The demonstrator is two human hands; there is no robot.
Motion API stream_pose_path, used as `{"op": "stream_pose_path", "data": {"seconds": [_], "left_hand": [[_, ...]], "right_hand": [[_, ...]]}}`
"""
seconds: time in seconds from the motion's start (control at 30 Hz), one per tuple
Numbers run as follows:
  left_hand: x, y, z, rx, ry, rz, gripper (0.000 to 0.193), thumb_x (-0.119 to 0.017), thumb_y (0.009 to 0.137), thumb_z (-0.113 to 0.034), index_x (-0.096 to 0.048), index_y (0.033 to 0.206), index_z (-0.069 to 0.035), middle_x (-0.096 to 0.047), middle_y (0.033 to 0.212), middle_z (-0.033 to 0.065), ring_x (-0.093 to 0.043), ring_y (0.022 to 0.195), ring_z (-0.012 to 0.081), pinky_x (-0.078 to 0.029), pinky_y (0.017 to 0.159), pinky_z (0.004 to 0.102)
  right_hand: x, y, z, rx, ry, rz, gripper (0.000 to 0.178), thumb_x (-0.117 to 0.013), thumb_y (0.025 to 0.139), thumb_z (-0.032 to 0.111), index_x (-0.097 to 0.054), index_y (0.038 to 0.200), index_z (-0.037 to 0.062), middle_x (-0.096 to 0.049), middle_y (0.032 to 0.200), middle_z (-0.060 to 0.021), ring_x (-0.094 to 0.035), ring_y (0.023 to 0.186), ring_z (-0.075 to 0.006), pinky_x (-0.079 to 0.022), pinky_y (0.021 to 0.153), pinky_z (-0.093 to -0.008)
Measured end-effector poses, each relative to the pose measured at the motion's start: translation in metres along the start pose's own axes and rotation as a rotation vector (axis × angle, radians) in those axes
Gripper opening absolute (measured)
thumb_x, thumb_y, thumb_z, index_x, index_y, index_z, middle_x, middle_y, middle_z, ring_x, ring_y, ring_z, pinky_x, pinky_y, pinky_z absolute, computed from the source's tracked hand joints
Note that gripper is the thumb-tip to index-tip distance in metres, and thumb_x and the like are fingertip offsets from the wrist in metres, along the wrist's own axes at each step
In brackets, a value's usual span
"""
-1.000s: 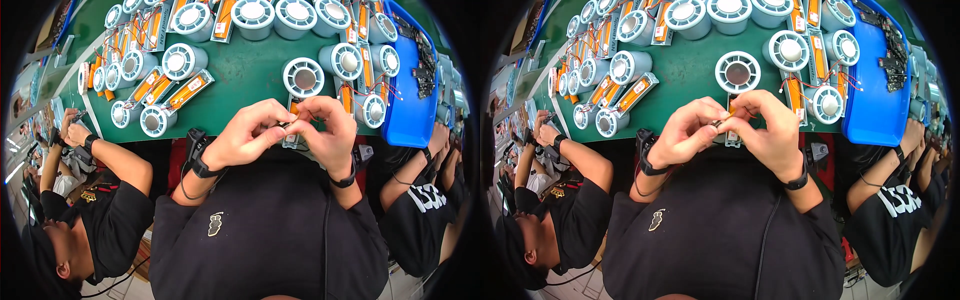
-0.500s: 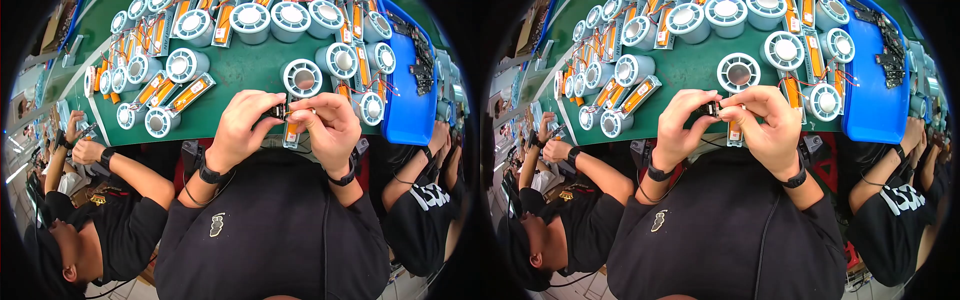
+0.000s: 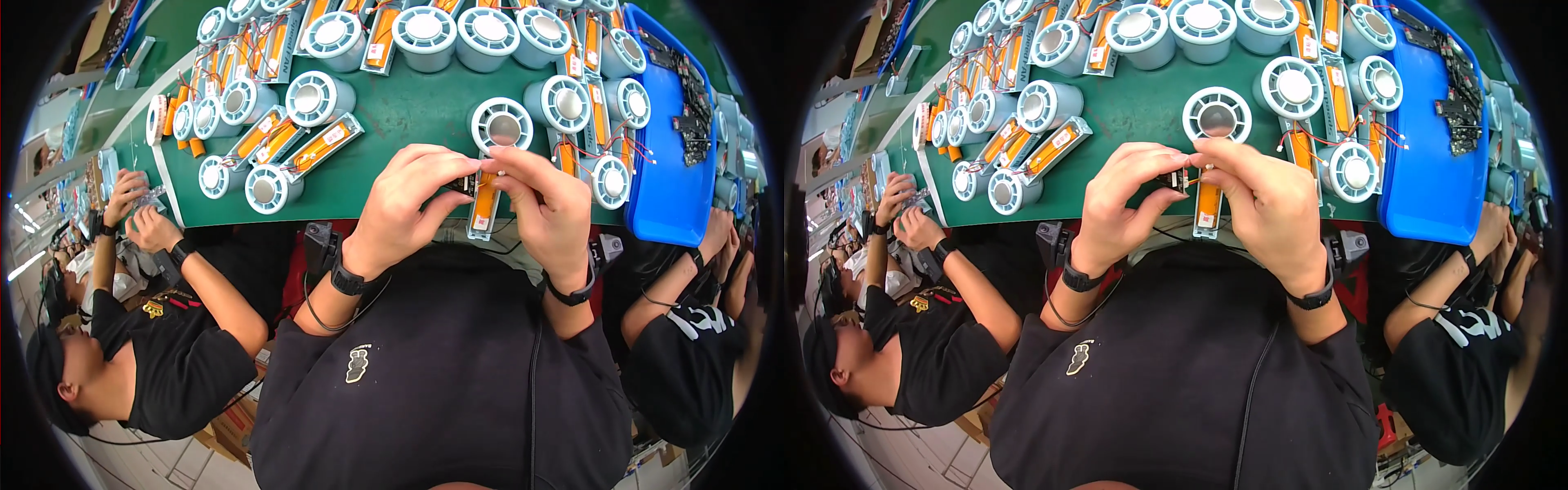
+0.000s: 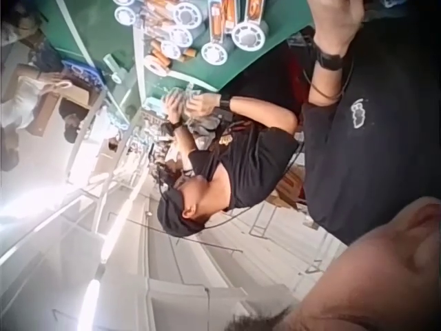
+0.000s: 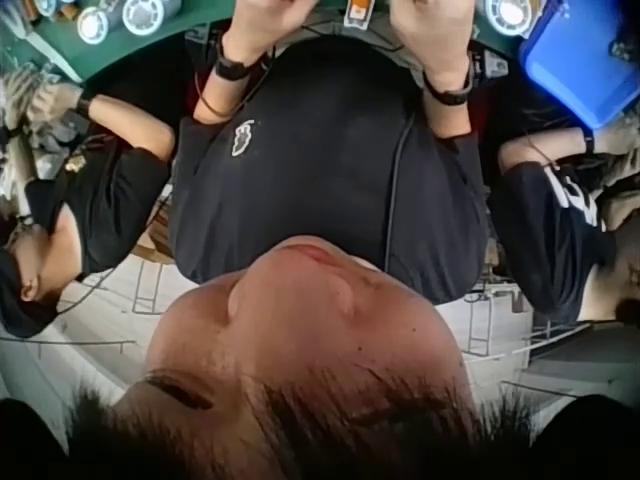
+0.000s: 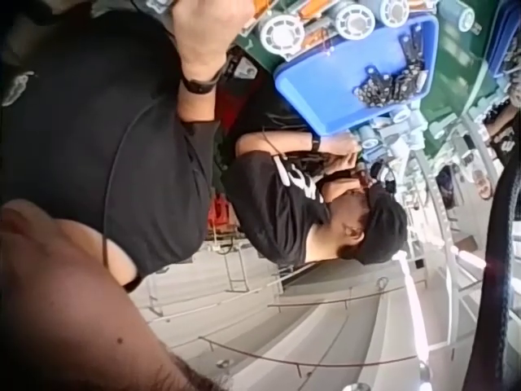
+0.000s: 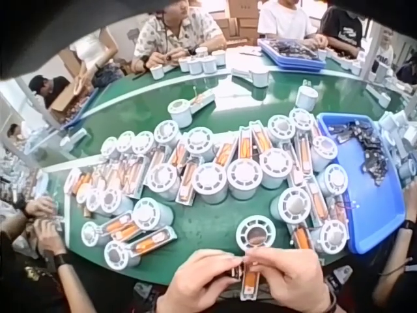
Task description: The person assembles handheld fans by connecting battery wires to a circuit board and fitting the board into the fan housing. They then set the assembled unit on the table and repeat the process with another fan.
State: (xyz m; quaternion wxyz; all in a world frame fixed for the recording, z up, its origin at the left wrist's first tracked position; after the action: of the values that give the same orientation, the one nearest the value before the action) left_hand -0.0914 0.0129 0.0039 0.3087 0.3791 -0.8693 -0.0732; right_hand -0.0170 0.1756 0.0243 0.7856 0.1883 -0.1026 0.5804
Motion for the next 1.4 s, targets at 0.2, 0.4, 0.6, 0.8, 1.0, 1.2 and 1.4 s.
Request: {"op": "stream_pose_path", "data": {"seconds": [0.2, 0.4, 0.6, 0.8, 1.0, 1.2, 1.4], "left_hand": [[-0.001, -0.001, -0.001, 0.049, -0.061, -0.068, 0.046, -0.081, 0.073, 0.003, -0.071, 0.118, -0.004, -0.074, 0.111, 0.0076, -0.068, 0.103, 0.0305, -0.057, 0.088, 0.0391], [-0.003, -0.001, -0.001, 0.026, -0.051, -0.091, 0.046, -0.081, 0.074, 0.006, -0.07, 0.117, -0.001, -0.072, 0.113, 0.0106, -0.069, 0.104, 0.0296, -0.058, 0.092, 0.0397], [-0.005, -0.002, 0.009, 0.022, -0.169, -0.071, 0.043, -0.079, 0.076, 0.01, -0.069, 0.117, 0.002, -0.068, 0.116, 0.0144, -0.07, 0.106, 0.0281, -0.057, 0.103, 0.0457], [-0.005, 0.001, 0.01, 0.039, -0.222, -0.1, 0.042, -0.079, 0.075, 0.011, -0.072, 0.114, 0.0, -0.069, 0.112, 0.0137, -0.07, 0.105, 0.0275, -0.057, 0.105, 0.049], [-0.002, 0.003, 0.005, -0.05, -0.163, -0.097, 0.042, -0.082, 0.073, 0.011, -0.073, 0.112, -0.001, -0.07, 0.108, 0.0125, -0.072, 0.1, 0.0284, -0.059, 0.1, 0.0499], [-0.009, -0.005, -0.002, -0.137, -0.06, -0.235, 0.038, -0.085, 0.07, 0.007, -0.076, 0.105, -0.003, -0.072, 0.105, 0.0096, -0.072, 0.094, 0.0267, -0.062, 0.094, 0.047], [-0.012, -0.007, -0.005, -0.254, 0.06, -0.294, 0.038, -0.088, 0.069, 0.007, -0.076, 0.104, -0.002, -0.072, 0.102, 0.0114, -0.073, 0.095, 0.0264, -0.062, 0.094, 0.0486]], "right_hand": [[-0.002, -0.002, -0.008, 0.068, -0.036, -0.045, 0.012, -0.066, 0.09, -0.011, -0.07, 0.099, -0.0038, -0.078, 0.095, -0.0132, -0.076, 0.084, -0.02, -0.058, 0.069, -0.0281], [-0.009, 0.001, -0.006, 0.245, -0.126, -0.002, 0.01, -0.068, 0.085, -0.01, -0.067, 0.093, -0.0029, -0.075, 0.09, -0.0148, -0.075, 0.077, -0.0284, -0.058, 0.068, -0.0314], [-0.01, -0.001, -0.005, 0.3, -0.127, -0.006, 0.01, -0.069, 0.083, -0.01, -0.067, 0.091, -0.0032, -0.075, 0.089, -0.0145, -0.075, 0.076, -0.0287, -0.058, 0.066, -0.0323], [-0.012, -0.003, -0.009, 0.311, -0.138, -0.039, 0.012, -0.071, 0.081, -0.01, -0.069, 0.09, -0.0023, -0.075, 0.089, -0.014, -0.074, 0.072, -0.0267, -0.057, 0.064, -0.0316], [-0.013, -0.006, -0.005, 0.369, -0.165, -0.09, 0.016, -0.074, 0.079, -0.008, -0.072, 0.094, -0.0008, -0.076, 0.088, -0.0122, -0.069, 0.061, -0.0212, -0.051, 0.057, -0.0296], [-0.011, -0.014, -0.001, 0.22, -0.103, -0.057, 0.019, -0.076, 0.08, -0.005, -0.075, 0.099, 0.0004, -0.077, 0.09, -0.0107, -0.061, 0.054, -0.0163, -0.045, 0.052, -0.0288], [-0.019, -0.019, -0.008, 0.274, -0.076, -0.185, 0.021, -0.08, 0.081, 0.001, -0.074, 0.102, 0.0002, -0.077, 0.087, -0.0092, -0.06, 0.054, -0.0157, -0.045, 0.052, -0.0292]]}}
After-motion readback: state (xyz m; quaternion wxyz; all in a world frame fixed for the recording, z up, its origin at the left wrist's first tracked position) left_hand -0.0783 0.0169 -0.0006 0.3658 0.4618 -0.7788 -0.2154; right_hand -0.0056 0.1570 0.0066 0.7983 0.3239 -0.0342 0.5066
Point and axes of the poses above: each hand's wrist, its own y-axis towards the middle knuckle, its own x-axis out of the back of the hand, z = x × y, the point moved 5 cm from there along y, towards the middle knuckle
